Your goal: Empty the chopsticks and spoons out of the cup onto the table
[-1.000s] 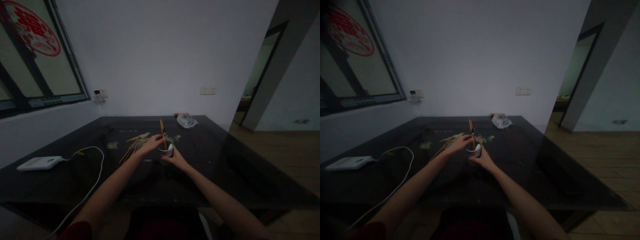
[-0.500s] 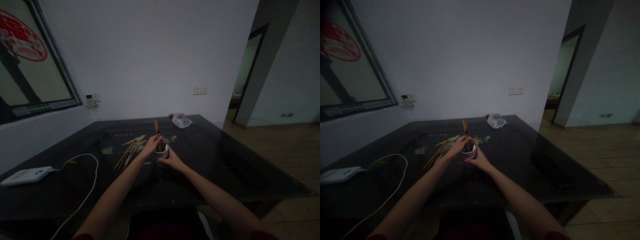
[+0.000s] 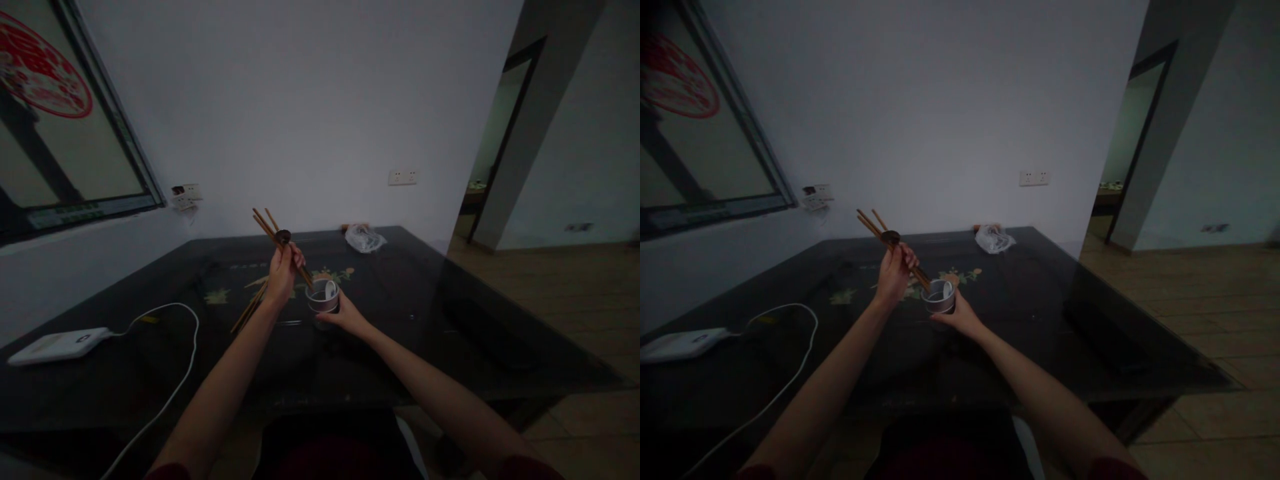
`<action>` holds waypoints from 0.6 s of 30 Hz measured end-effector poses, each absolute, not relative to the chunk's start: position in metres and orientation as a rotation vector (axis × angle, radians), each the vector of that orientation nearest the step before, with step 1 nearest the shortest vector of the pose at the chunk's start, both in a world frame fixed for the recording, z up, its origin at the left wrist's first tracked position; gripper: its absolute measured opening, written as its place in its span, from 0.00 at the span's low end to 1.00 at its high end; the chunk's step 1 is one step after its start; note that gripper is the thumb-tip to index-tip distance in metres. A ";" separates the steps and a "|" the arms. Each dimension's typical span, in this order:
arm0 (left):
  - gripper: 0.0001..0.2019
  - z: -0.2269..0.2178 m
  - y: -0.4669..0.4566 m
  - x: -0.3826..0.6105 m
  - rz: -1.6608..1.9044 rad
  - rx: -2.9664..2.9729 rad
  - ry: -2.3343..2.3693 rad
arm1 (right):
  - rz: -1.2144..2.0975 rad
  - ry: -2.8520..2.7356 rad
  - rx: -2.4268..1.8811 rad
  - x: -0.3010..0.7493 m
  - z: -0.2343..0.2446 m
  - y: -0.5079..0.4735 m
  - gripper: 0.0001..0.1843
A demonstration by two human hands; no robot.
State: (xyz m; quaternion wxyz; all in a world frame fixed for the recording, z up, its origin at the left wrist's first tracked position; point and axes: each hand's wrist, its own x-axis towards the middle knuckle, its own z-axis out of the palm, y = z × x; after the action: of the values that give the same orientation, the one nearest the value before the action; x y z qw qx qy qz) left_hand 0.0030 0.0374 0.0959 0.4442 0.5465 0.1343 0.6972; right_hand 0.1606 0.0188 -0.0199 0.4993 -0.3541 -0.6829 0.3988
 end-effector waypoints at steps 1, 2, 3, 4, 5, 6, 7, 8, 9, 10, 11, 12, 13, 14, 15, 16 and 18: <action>0.16 0.101 0.036 -0.002 1.748 1.353 0.310 | 0.961 -1.652 -0.860 0.161 -0.020 0.019 0.48; 0.15 0.104 0.035 -0.008 1.773 1.363 0.315 | 0.957 -1.650 -0.864 0.161 -0.020 0.019 0.48; 0.15 0.106 0.035 -0.016 1.797 1.386 0.346 | 0.953 -1.650 -0.868 0.161 -0.020 0.018 0.48; 0.15 0.106 0.036 -0.024 1.818 1.422 0.399 | 0.951 -1.650 -0.870 0.161 -0.020 0.018 0.48; 0.15 0.106 0.037 -0.034 1.841 1.465 0.476 | 0.950 -1.650 -0.871 0.161 -0.020 0.018 0.48; 0.15 0.104 0.038 -0.045 1.857 1.522 0.572 | 0.951 -1.652 -0.871 0.162 -0.020 0.018 0.48; 0.15 0.101 0.040 -0.058 1.869 1.589 0.686 | 0.952 -1.655 -0.869 0.162 -0.019 0.018 0.47; 0.16 0.098 0.042 -0.071 1.892 1.659 0.816 | 0.952 -1.656 -0.869 0.162 -0.019 0.018 0.47; 0.16 0.094 0.046 -0.084 1.882 1.744 0.937 | 0.952 -1.656 -0.869 0.162 -0.019 0.018 0.47; 0.16 0.089 0.050 -0.098 1.837 1.840 1.044 | 0.950 -1.653 -0.871 0.162 -0.019 0.017 0.47; 0.16 0.084 0.054 -0.112 1.771 1.924 1.147 | 0.949 -1.650 -0.874 0.162 -0.018 0.017 0.47; 0.16 0.078 0.060 -0.126 1.684 1.994 1.244 | 0.949 -1.649 -0.877 0.162 -0.018 0.017 0.47; 0.16 0.072 0.066 -0.139 1.615 2.039 1.327 | 0.949 -1.649 -0.879 0.162 -0.018 0.017 0.47; 0.17 0.065 0.073 -0.151 1.535 2.075 1.393 | 0.950 -1.651 -0.881 0.162 -0.018 0.017 0.47; 0.18 0.058 0.080 -0.162 1.483 2.100 1.450 | 0.950 -1.653 -0.881 0.163 -0.018 0.017 0.47; 0.18 0.050 0.087 -0.172 1.434 2.124 1.495 | 0.949 -1.654 -0.881 0.163 -0.018 0.017 0.47; 0.19 0.037 0.099 -0.186 1.344 2.182 1.540 | 0.948 -1.654 -0.883 0.163 -0.018 0.017 0.47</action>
State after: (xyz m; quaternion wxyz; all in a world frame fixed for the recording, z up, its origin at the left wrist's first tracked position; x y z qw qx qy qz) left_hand -0.1863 0.0990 0.0365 0.0761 0.7277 0.5135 0.4483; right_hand 0.1629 0.0169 -0.0183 0.4970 -0.3646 -0.6831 0.3916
